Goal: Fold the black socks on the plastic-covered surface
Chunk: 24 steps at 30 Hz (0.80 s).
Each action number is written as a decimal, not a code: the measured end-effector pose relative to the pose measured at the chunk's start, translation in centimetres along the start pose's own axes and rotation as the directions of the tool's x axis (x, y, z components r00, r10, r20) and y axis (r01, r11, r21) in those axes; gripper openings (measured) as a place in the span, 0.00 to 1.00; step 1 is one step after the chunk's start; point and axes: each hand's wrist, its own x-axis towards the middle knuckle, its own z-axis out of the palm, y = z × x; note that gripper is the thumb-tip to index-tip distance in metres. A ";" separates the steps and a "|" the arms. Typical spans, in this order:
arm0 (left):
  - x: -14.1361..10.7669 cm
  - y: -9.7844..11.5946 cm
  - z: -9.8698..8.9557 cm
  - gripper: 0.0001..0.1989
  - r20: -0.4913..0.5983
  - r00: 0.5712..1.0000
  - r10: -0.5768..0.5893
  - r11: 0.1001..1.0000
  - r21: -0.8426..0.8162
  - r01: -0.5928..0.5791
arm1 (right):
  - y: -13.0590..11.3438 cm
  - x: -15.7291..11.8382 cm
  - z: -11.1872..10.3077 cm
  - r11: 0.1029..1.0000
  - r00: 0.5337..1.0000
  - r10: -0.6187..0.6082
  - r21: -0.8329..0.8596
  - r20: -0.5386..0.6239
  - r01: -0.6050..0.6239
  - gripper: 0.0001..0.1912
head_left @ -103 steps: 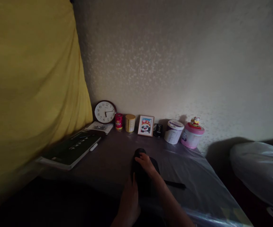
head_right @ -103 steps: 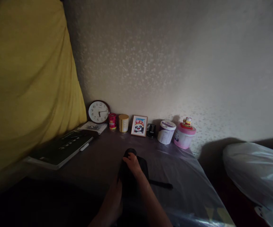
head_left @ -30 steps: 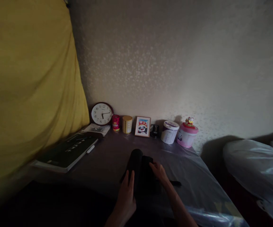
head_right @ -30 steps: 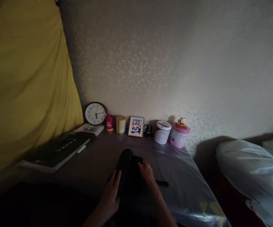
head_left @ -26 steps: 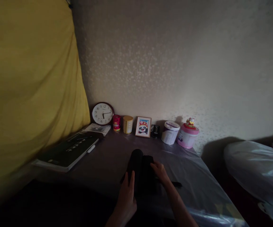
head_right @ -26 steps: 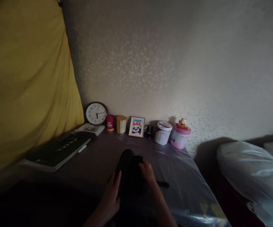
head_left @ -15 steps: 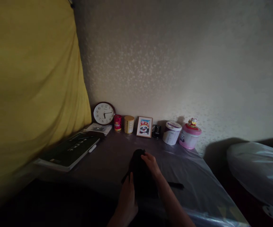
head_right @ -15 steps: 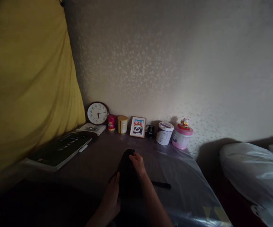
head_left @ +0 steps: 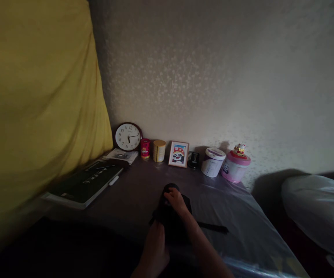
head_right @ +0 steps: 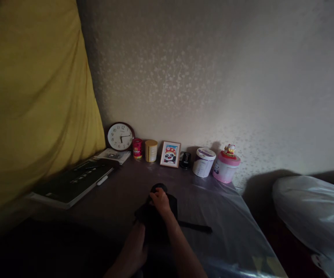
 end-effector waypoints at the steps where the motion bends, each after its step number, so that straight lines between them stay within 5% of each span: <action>1: -0.1 -0.2 0.4 0.33 0.022 0.999 -0.032 0.999 0.028 0.032 | 0.0 0.0 0.1 0.999 0.999 -0.015 -0.039 0.031 0.016 0.17; 8: -1.0 -1.9 1.7 0.27 -0.005 0.999 -0.053 0.998 0.036 0.053 | -1.3 -1.4 -0.1 0.942 0.970 -0.165 -0.262 0.180 0.209 0.10; 14: -2.0 -0.6 -1.2 0.17 -0.372 0.923 0.094 0.995 0.069 -0.074 | -2.3 -3.0 -0.1 0.915 0.934 -0.236 -0.263 0.268 0.307 0.09; 19: -0.5 2.4 -2.8 0.15 -0.356 0.892 0.278 0.955 0.205 -0.215 | -2.5 -3.1 -0.5 0.929 0.879 -0.268 -0.137 0.394 0.344 0.10; 24: 0.8 2.4 -1.9 0.16 -0.322 0.917 0.234 0.957 0.242 -0.159 | -2.3 -3.0 -1.2 0.953 0.854 -0.282 0.030 0.438 0.300 0.09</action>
